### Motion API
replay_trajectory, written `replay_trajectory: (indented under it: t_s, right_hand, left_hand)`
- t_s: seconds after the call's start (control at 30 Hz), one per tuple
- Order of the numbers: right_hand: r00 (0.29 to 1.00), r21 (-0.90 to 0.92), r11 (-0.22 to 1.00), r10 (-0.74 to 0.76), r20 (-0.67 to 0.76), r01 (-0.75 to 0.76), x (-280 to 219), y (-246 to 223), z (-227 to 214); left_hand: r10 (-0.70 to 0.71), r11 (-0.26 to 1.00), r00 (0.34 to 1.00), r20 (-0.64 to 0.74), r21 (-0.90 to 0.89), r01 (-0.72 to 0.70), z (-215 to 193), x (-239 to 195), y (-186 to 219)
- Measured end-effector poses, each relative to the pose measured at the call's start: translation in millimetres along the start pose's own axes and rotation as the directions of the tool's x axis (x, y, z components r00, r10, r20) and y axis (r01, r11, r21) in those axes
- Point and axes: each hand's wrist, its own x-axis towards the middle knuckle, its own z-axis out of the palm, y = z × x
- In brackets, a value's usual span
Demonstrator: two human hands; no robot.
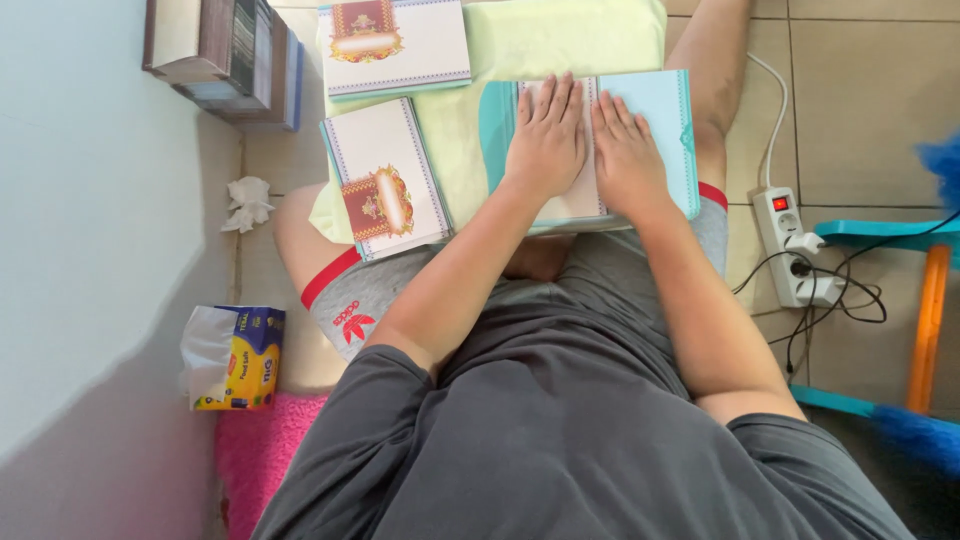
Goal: Smoothing the pages of small notebooks and stacking them neatly on a surface.
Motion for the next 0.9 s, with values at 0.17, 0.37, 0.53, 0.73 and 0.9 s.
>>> replay_trajectory:
  t_s: [0.17,0.37,0.53,0.73,0.9]
  right_hand:
    - [1.000,-0.026,0.999,-0.025,0.014,0.026,-50.6,-37.0,-32.3]
    - [0.999,0.011,1.000,0.012,0.040,-0.013,5.1,3.4,-3.7]
    - [1.000,-0.014,1.000,0.003,0.008,-0.002,24.3,14.3,7.2]
    - [1.000,-0.052,0.999,0.017,-0.003,-0.017,-44.9,-26.7,-16.1]
    - [1.000,-0.058,0.998,0.019,-0.002,-0.019,-41.1,-27.7,-20.3]
  left_hand:
    - [0.013,0.999,0.999,0.052,0.029,-0.015,6.3,-0.2,-2.9]
    - [-0.006,1.000,0.988,0.154,0.029,0.001,-0.8,1.6,-1.6]
    - [-0.022,1.000,0.999,0.042,-0.003,0.023,-1.6,-0.3,0.1]
    - [-0.051,0.998,0.993,0.109,0.032,0.048,8.1,-0.9,-4.0]
    - [-0.022,0.999,0.996,0.088,0.040,0.018,7.3,-0.7,-4.9]
